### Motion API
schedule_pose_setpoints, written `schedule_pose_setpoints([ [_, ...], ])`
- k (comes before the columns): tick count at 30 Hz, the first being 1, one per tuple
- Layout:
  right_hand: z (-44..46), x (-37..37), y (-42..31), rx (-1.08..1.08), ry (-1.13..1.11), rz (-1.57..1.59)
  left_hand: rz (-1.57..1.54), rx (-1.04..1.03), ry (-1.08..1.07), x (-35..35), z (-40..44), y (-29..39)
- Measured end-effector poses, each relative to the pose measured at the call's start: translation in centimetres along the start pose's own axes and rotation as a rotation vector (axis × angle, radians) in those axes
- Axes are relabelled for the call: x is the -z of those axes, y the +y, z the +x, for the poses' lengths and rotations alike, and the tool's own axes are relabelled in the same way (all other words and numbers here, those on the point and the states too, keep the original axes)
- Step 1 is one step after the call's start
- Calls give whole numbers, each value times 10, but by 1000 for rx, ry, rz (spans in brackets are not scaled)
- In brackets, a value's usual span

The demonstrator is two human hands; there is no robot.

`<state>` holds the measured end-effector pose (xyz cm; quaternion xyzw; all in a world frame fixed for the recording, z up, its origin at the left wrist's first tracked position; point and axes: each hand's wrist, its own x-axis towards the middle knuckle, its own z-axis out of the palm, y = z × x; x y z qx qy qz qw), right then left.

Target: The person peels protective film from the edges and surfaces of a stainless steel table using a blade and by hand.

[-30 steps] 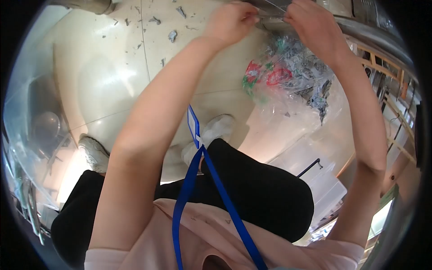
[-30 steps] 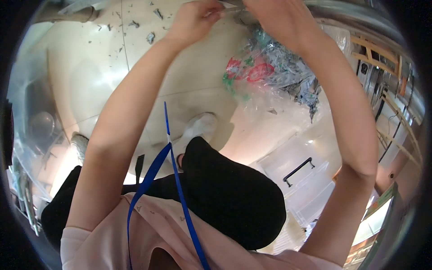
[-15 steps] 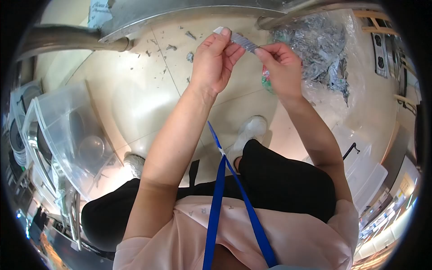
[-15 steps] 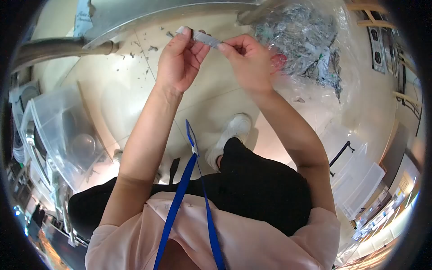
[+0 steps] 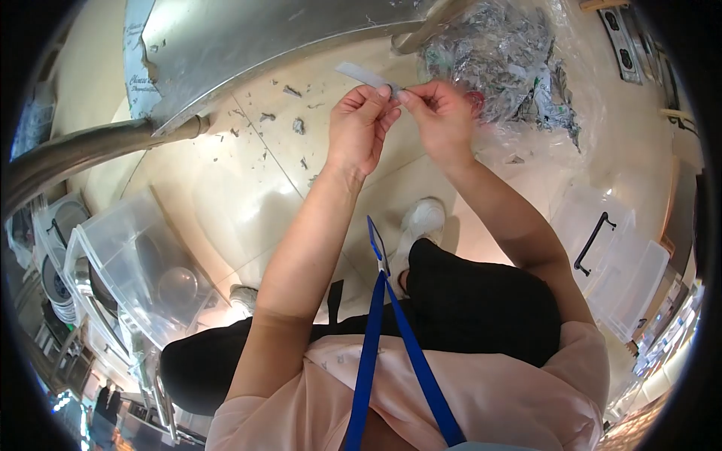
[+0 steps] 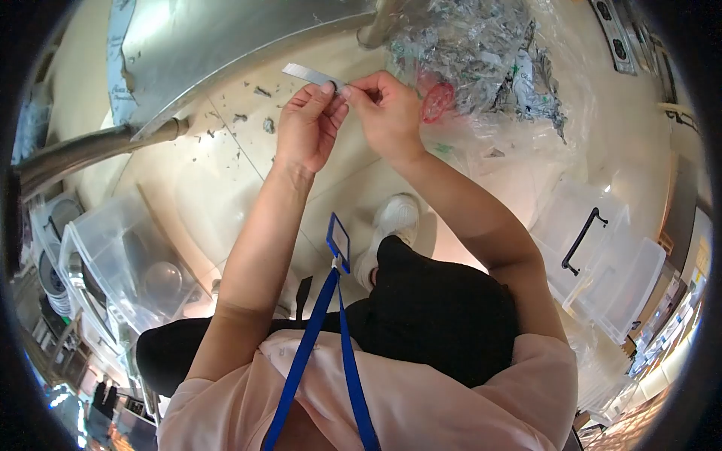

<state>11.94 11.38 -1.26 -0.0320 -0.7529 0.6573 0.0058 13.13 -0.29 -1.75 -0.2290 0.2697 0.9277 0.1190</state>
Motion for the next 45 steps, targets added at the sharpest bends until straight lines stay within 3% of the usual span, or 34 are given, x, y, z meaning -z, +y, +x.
schedule_pose_setpoints([
  [2, -1, 2, 9, 25, 18, 37, 99, 20, -48, 5, 5, -6],
  [5, -2, 12, 1, -105, 62, 44, 268, 96, -80, 7, 6, -14],
  [7, 6, 28, -8, 110, 193, 92, 349, 115, -19, 4, 11, -25],
  [9, 10, 56, -49, 178, 367, 104, 274, -71, 70, -13, 28, -27],
  [10, 13, 70, -70, 336, 387, 311, 233, -163, 116, -28, 33, -26],
  [12, 11, 106, -101, 645, 383, 300, 278, -299, -19, -90, 33, -15],
  [13, 3, 109, -125, 654, 394, 402, 224, -359, -181, -120, 30, -22],
  [14, -2, 131, -134, 680, 157, 429, 519, -394, -555, -137, 38, -38],
  [16, -13, 135, -152, 765, 194, 301, 1365, -981, -731, -160, 30, -81],
  [18, -13, 124, -153, 762, 526, 294, 1370, -763, -705, -150, 31, -70],
  [19, -10, 132, -144, 751, 329, 350, 1373, -645, -693, -141, 28, -58],
  [20, -6, 139, -131, 731, 141, 403, 1248, -729, -548, -114, 41, -57],
  [21, -5, 120, -121, 695, 357, 363, 1188, -442, -393, -80, 54, -41],
  [22, -5, 114, -111, 553, 249, 516, 1155, -668, -56, -45, 67, -37],
  [23, -2, 103, -103, 448, 227, 564, 1055, -514, 192, -24, 64, -16],
  [24, 2, 94, -99, 330, 212, 661, 751, -275, 325, -10, 65, -5],
  [25, 5, 91, -95, 297, 44, 697, 558, -151, 319, -2, 68, 0],
  [28, 6, 75, -100, 188, 34, 749, 34, -41, 136, -1, 83, 2],
  [31, 2, 74, -102, 184, 36, 708, -65, -40, -169, -9, 99, 4],
  [37, -3, 81, -88, 131, 110, 683, -151, 124, 99, -32, 103, 8],
  [40, 0, 80, -87, 131, 113, 654, -175, 193, 148, -10, 92, 31],
  [42, 1, 80, -84, 113, 128, 602, -381, 189, 72, 14, 65, 54],
  [44, 3, 80, -81, 80, 144, 538, -638, 179, -311, 33, 34, 70],
  [45, 3, 76, -81, 79, 169, 538, -598, 177, -332, 30, 26, 73],
])
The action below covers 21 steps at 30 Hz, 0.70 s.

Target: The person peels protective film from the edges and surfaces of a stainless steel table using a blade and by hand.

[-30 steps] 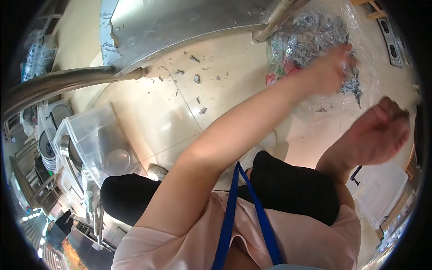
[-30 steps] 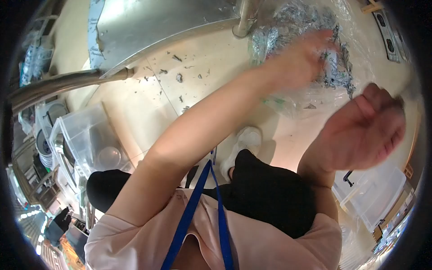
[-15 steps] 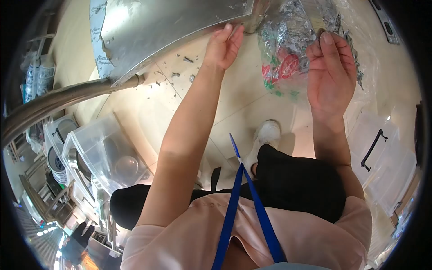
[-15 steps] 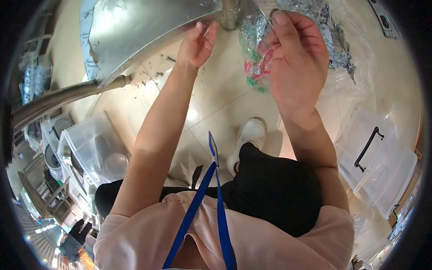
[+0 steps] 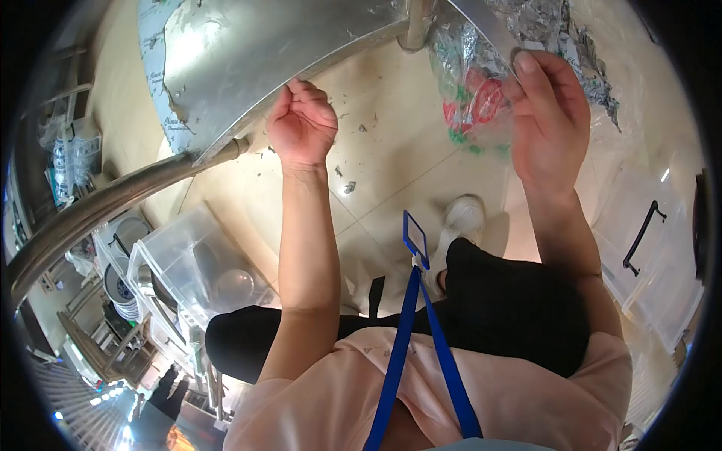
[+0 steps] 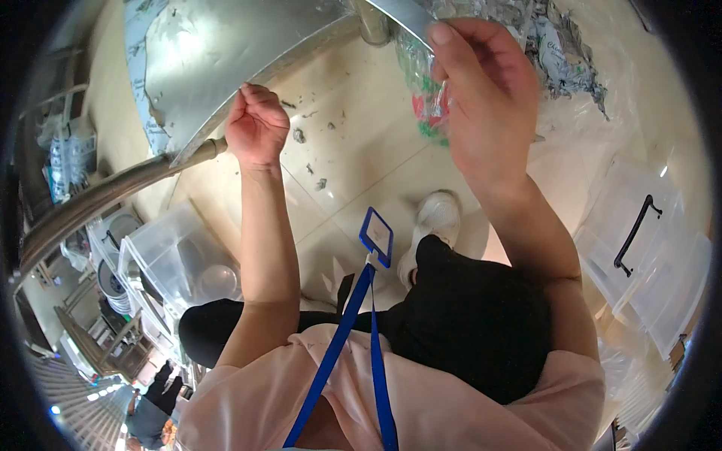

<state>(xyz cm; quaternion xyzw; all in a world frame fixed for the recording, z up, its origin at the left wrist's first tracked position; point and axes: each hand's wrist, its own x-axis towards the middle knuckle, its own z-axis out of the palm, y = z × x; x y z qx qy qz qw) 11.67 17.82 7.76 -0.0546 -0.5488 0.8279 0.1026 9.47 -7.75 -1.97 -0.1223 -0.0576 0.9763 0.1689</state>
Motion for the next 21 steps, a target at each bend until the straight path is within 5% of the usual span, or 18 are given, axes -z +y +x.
schedule_pose_setpoints([
  [3, 3, -15, 4, 19, 28, 0, 1807, -536, 123, -6, 18, -35],
  [4, 3, -18, 5, 14, 23, 4, 2565, -871, -222, -20, 27, -43],
  [6, 4, -19, 6, 8, 21, -5, 2881, -1213, -421, -32, 56, -50],
  [9, 2, -8, 4, -26, 29, -22, 3069, -1126, -524, -23, 71, -38],
  [10, 3, -3, 3, -32, 24, -8, 3237, -756, -770, -20, 46, -44],
  [11, 6, 0, 2, -33, 19, 4, 3321, 447, -1181, -3, 24, -43],
  [15, 8, -4, 6, 10, 30, 34, 2876, -174, -1329, -6, -4, -15],
  [16, 7, -12, 7, 11, 47, 27, 3110, -686, -1259, -24, 10, -15],
  [18, 8, -18, 10, 10, 54, 14, 3131, -922, -790, -68, 50, -24],
  [21, 11, -16, 13, -17, 38, -10, 3030, -1117, -836, -69, 99, -20],
])
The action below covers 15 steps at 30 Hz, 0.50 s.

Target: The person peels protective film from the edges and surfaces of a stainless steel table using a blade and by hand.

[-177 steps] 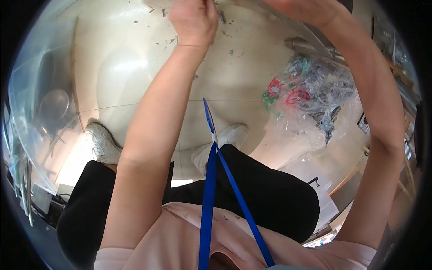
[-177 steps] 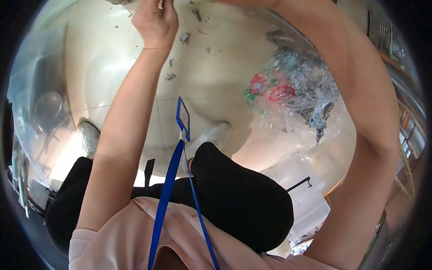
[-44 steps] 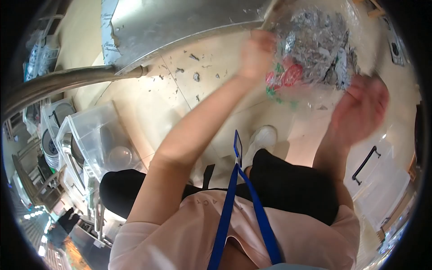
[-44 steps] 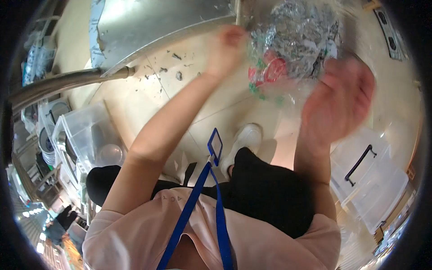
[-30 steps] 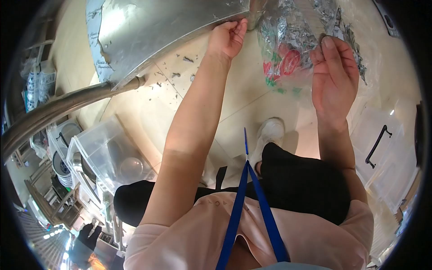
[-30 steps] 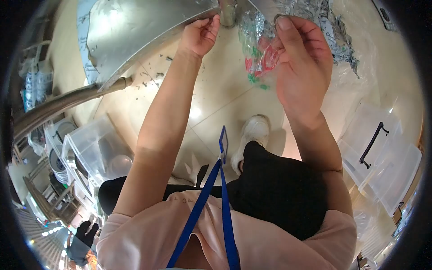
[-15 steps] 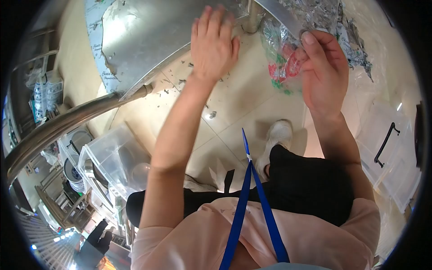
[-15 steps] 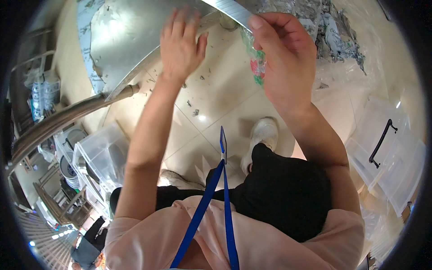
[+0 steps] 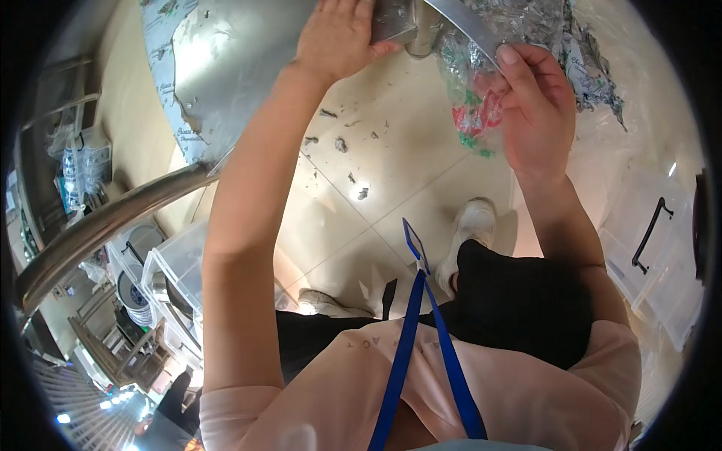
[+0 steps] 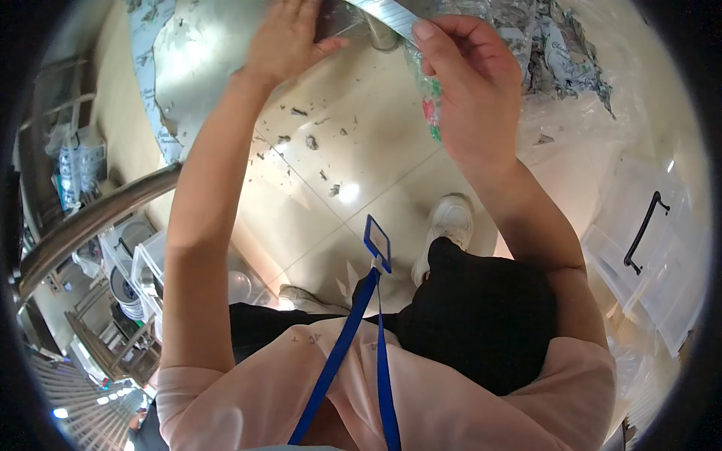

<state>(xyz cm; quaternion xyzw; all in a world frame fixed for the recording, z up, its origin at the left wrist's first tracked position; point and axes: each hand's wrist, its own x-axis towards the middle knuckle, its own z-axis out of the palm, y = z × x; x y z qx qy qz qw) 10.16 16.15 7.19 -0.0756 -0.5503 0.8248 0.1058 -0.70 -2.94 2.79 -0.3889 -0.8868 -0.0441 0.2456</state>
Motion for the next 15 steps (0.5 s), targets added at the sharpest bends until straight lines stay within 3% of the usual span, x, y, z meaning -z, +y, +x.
schedule_pose_setpoints([
  [3, 0, 9, -3, -28, -19, -1, -1, -192, -174, -27, -18, 3],
  [4, -1, 16, -4, -54, -27, 10, -481, -79, -249, -28, -38, 10],
  [7, 1, 23, -2, -53, -3, 29, -253, -539, -1335, 18, -104, 43],
  [8, 4, 24, -1, -43, 9, 30, -509, -557, -1225, 26, -122, 45],
  [10, 4, 8, -1, -25, 62, 92, -751, 77, -782, 30, -121, 46],
  [11, 1, 3, -2, -24, 86, 116, -1146, 599, -560, 13, -122, 46],
  [12, 1, 4, 1, -45, 74, 106, -1569, 1156, -488, 12, -96, 44],
  [13, 4, 7, 5, -59, 56, 96, -1765, 1359, -347, 11, -70, 43],
  [15, 5, 10, 8, -69, 16, 60, -1990, 1489, -187, -2, -48, 46],
])
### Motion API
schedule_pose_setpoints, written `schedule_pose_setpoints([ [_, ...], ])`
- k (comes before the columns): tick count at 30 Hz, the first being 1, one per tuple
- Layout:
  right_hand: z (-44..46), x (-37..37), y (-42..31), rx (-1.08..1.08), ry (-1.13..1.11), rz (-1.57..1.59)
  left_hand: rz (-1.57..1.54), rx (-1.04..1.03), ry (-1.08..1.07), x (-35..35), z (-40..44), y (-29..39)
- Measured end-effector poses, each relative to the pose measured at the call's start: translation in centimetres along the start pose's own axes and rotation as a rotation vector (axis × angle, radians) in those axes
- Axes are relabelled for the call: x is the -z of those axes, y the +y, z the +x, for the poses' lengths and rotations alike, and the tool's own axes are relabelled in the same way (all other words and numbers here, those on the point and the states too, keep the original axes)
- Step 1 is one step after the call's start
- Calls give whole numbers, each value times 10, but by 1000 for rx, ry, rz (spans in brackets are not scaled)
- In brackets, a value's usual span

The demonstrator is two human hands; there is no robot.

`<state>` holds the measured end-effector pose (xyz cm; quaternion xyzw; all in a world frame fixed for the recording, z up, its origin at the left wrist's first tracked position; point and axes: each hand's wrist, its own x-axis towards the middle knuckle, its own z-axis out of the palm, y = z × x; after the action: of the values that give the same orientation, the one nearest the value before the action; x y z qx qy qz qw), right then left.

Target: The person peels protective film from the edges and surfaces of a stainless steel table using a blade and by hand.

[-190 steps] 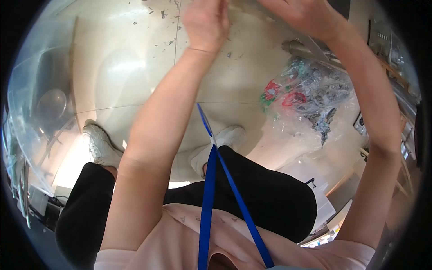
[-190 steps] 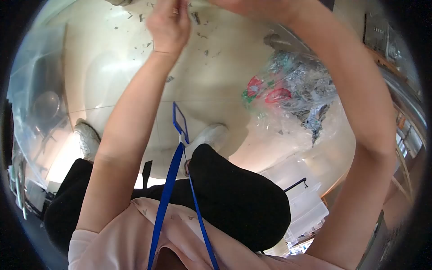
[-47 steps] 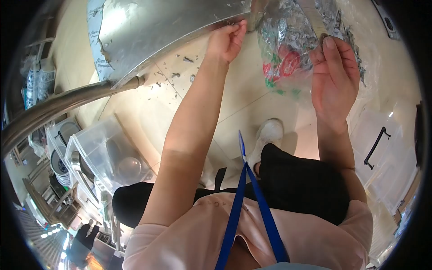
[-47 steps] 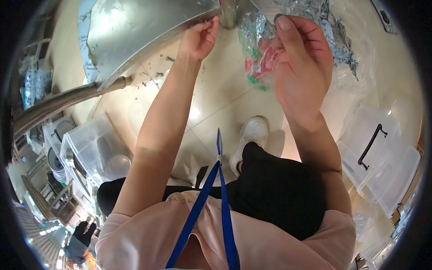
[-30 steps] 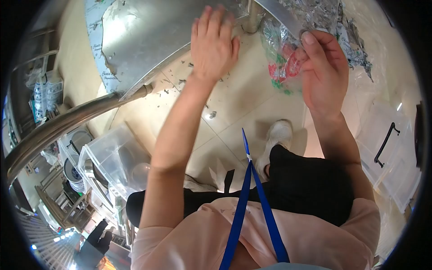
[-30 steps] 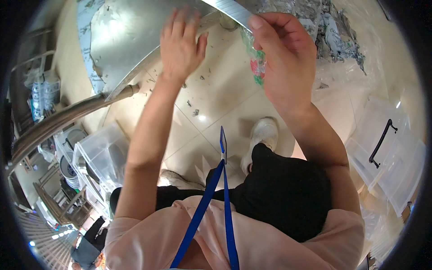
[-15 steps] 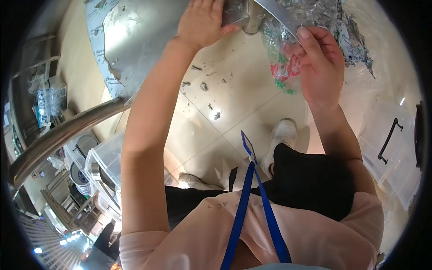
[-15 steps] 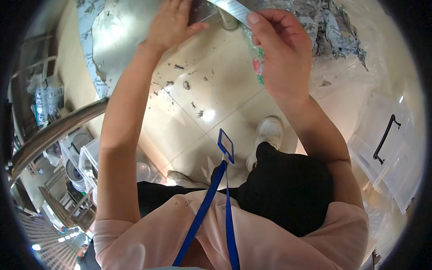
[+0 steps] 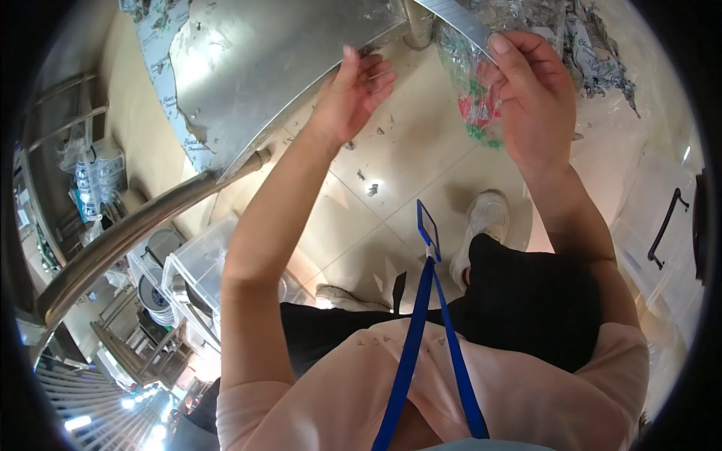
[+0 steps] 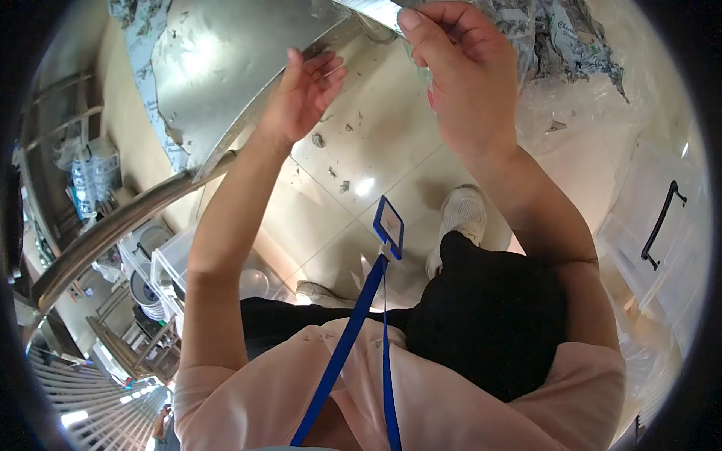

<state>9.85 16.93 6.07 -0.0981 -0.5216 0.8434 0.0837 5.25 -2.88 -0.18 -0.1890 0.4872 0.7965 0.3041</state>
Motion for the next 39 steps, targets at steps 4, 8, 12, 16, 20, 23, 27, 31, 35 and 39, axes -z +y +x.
schedule_pose_setpoints([
  [4, -4, 7, -1, 8, -36, -69, -256, -97, 94, -7, 27, -20],
  [8, -5, 9, -1, 41, 2, -31, -365, -222, 164, -22, 27, -26],
  [12, -4, 14, -6, 38, 5, -60, -550, -390, 66, -27, 9, -22],
  [16, -3, 16, -8, -8, -34, -63, -516, -232, 133, -23, 6, -45],
  [20, -6, 10, -3, -60, -2, -79, -472, -217, 166, -14, 29, -44],
  [23, -6, 12, 1, -3, -33, -64, -671, -230, -2, -9, 37, -32],
  [27, -2, 15, 7, -17, -9, -35, -641, -116, -93, -14, 16, -15],
  [31, -3, 12, 7, -60, -31, -31, -527, -5, -192, -6, 5, 3],
  [35, -4, 4, 9, -54, 1, 0, -542, 65, -216, 11, 21, 0],
  [39, -5, 4, 6, 4, 5, 41, -659, -66, -326, 13, 21, -10],
])
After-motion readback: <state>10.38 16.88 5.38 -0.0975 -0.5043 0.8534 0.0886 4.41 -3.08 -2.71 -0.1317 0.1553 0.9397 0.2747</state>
